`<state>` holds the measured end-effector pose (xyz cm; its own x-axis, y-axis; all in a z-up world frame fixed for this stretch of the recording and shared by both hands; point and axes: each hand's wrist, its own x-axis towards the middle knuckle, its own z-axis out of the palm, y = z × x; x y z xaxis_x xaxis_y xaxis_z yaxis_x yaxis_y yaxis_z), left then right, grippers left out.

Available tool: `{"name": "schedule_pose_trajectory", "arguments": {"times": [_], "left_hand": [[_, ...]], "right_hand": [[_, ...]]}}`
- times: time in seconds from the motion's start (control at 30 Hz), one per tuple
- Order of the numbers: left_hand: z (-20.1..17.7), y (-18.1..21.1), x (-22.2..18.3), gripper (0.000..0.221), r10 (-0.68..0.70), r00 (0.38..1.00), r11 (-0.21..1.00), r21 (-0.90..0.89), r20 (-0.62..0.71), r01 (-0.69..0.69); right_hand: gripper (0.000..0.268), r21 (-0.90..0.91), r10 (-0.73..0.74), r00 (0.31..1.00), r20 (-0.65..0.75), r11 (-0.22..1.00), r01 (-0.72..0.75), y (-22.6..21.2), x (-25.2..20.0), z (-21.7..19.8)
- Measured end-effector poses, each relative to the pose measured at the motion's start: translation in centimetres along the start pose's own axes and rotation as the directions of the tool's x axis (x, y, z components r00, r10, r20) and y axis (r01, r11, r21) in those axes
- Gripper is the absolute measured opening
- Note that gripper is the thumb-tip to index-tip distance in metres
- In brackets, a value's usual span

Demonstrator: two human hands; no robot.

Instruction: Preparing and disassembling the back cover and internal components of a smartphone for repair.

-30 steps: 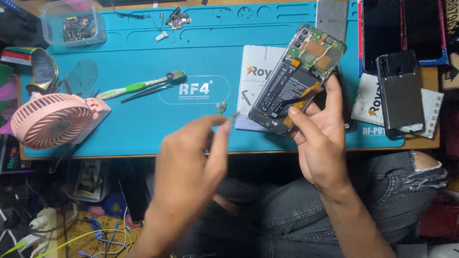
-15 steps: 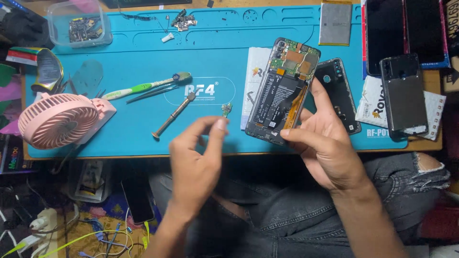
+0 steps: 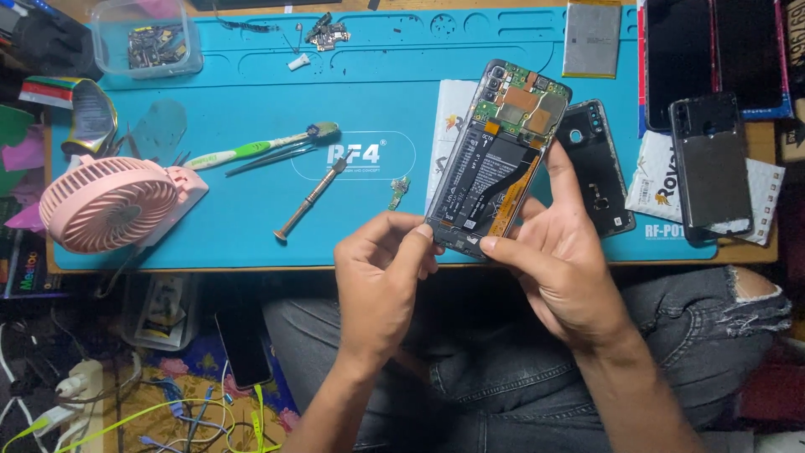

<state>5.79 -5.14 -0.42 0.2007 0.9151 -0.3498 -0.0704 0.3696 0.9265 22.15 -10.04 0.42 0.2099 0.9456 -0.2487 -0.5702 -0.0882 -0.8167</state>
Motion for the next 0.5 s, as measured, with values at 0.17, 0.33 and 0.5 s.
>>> {"name": "schedule_pose_trajectory", "arguments": {"times": [0.17,0.33,0.5], "left_hand": [[0.07,-0.09,-0.14,0.014,0.028,1.000,1.000,0.000,0.007,-0.028],[0.20,0.22,-0.17,0.015,0.018,0.999,1.000,0.019,0.043,-0.019],[-0.05,-0.27,0.08,0.016,0.017,0.997,1.000,-0.024,0.080,-0.016]], "right_hand": [[0.112,0.004,-0.009,1.000,0.015,1.000,0.009,0.04,-0.09,-0.26],[0.111,-0.010,-0.011,1.000,0.015,1.000,0.011,0.05,-0.28,-0.48],[0.116,0.007,0.039,0.996,0.082,0.999,-0.040,-0.84,-0.18,-0.96]]}}
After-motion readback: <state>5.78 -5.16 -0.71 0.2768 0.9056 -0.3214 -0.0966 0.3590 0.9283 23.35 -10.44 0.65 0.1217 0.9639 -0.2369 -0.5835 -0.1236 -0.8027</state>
